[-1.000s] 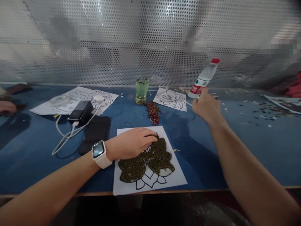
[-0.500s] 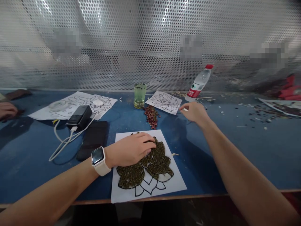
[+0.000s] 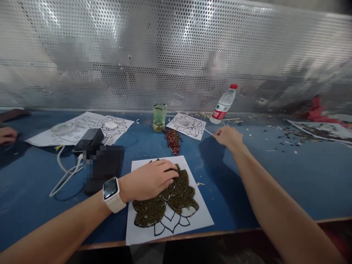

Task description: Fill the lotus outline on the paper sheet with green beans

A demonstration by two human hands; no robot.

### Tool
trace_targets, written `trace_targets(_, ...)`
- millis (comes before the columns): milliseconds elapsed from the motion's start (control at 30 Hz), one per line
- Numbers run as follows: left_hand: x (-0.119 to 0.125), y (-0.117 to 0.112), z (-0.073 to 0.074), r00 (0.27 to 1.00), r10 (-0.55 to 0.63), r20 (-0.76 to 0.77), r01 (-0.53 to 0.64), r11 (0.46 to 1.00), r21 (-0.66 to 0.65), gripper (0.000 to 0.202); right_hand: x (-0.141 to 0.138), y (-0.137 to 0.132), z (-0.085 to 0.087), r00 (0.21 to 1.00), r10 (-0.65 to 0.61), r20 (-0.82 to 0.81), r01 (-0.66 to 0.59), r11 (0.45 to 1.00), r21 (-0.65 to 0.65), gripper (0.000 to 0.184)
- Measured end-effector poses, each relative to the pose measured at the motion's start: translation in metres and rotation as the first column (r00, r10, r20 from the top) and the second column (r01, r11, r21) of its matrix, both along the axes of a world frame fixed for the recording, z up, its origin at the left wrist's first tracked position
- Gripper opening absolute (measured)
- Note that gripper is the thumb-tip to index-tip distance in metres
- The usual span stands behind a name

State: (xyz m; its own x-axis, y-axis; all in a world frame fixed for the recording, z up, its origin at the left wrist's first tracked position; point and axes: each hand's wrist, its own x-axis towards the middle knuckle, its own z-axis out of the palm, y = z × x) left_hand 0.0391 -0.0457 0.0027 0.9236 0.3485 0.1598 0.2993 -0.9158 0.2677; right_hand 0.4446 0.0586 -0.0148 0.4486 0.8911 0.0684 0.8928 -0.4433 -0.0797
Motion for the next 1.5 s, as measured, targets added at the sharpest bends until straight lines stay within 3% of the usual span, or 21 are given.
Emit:
trace_targets(233,0.001,0.000,0.000,1.000,0.001,0.006,-0.001,1.000,-0.004,0.034,-0.038,0.002,0.005,0.989,0.148,0.016,-0.149,0.984,0.093,0.031)
trace_targets(367,0.001,-0.001,0.001,1.000,0.005,0.014,-0.005,1.000,0.002,0.034,-0.060,0.002,0.006,0.965,0.260,0.032,-0.261,0.947,0.187,0.031)
trace_targets(467,0.002,-0.001,0.001,1.000,0.006,0.020,-0.006,1.000,0.009,0.033,-0.074,-0.003,0.010,0.898,0.439,0.038,-0.436,0.872,0.221,0.032)
trace_targets(567,0.001,-0.001,0.000,1.000,0.007,0.024,-0.008,1.000,0.015,0.033,-0.089,-0.009,0.008,0.771,0.637,0.007,-0.625,0.755,0.201,0.025)
trace_targets(667,0.001,-0.001,0.000,1.000,0.011,0.021,-0.012,1.000,0.017,0.032,-0.103,-0.013,0.001,0.673,0.740,-0.020,-0.720,0.661,0.210,0.019)
trace_targets(833,0.002,-0.001,0.000,1.000,0.009,0.014,-0.009,1.000,0.027,0.032,-0.121,-0.015,-0.005,0.651,0.759,-0.009,-0.724,0.624,0.294,0.020)
trace_targets(967,0.002,-0.002,0.001,1.000,-0.002,0.018,0.001,0.999,0.042,0.031,-0.130,-0.018,-0.002,0.588,0.809,-0.019,-0.770,0.566,0.294,0.027)
trace_targets(1133,0.003,-0.001,-0.001,1.000,-0.009,0.023,0.008,0.998,0.058,0.032,-0.134,-0.022,0.000,0.563,0.825,-0.055,-0.779,0.551,0.299,0.035)
trace_targets(1300,0.003,-0.001,-0.002,0.999,-0.010,0.032,0.008,0.998,0.061,0.030,-0.141,-0.020,-0.003,0.592,0.797,-0.120,-0.727,0.592,0.346,0.021)
trace_targets(1500,0.003,-0.002,-0.001,0.999,-0.015,0.050,0.011,0.998,0.063,0.031,-0.146,-0.017,-0.007,0.605,0.767,-0.214,-0.658,0.633,0.408,0.024)
